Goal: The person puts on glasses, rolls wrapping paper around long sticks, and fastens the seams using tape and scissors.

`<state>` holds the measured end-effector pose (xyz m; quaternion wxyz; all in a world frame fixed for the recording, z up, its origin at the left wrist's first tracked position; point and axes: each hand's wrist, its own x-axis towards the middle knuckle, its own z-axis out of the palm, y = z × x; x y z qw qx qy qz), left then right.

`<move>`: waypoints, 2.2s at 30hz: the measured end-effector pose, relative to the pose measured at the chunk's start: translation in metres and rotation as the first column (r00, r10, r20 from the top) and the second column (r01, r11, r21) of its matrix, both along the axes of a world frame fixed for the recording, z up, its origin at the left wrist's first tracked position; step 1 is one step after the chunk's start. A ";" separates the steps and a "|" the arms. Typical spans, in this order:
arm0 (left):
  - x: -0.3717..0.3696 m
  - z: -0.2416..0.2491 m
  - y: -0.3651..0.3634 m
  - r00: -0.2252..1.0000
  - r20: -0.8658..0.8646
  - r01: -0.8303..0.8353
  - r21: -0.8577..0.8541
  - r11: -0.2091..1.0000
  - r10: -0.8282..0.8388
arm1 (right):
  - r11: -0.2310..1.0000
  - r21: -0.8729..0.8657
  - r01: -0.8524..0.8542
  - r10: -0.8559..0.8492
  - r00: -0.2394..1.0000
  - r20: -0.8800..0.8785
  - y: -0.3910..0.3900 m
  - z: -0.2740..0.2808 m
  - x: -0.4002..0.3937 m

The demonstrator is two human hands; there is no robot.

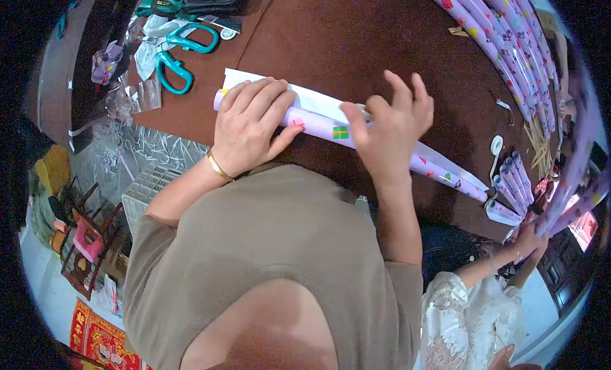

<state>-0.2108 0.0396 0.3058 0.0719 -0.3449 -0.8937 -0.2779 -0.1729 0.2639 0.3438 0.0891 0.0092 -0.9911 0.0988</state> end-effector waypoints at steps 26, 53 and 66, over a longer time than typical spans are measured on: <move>0.001 0.005 0.002 1.000 0.004 0.013 -0.111 0.994 -0.013 | 0.966 0.026 0.256 -0.257 0.966 0.021 0.050 -0.016 0.047; 0.007 0.010 0.061 0.937 0.052 0.347 -0.037 0.937 -0.345 | 0.945 -0.015 0.326 -0.326 0.945 0.006 0.049 -0.027 0.047; 0.008 0.008 0.061 0.939 0.042 0.343 -0.028 0.939 -0.341 | 0.948 -0.177 0.263 -0.251 0.964 0.091 0.065 -0.014 0.058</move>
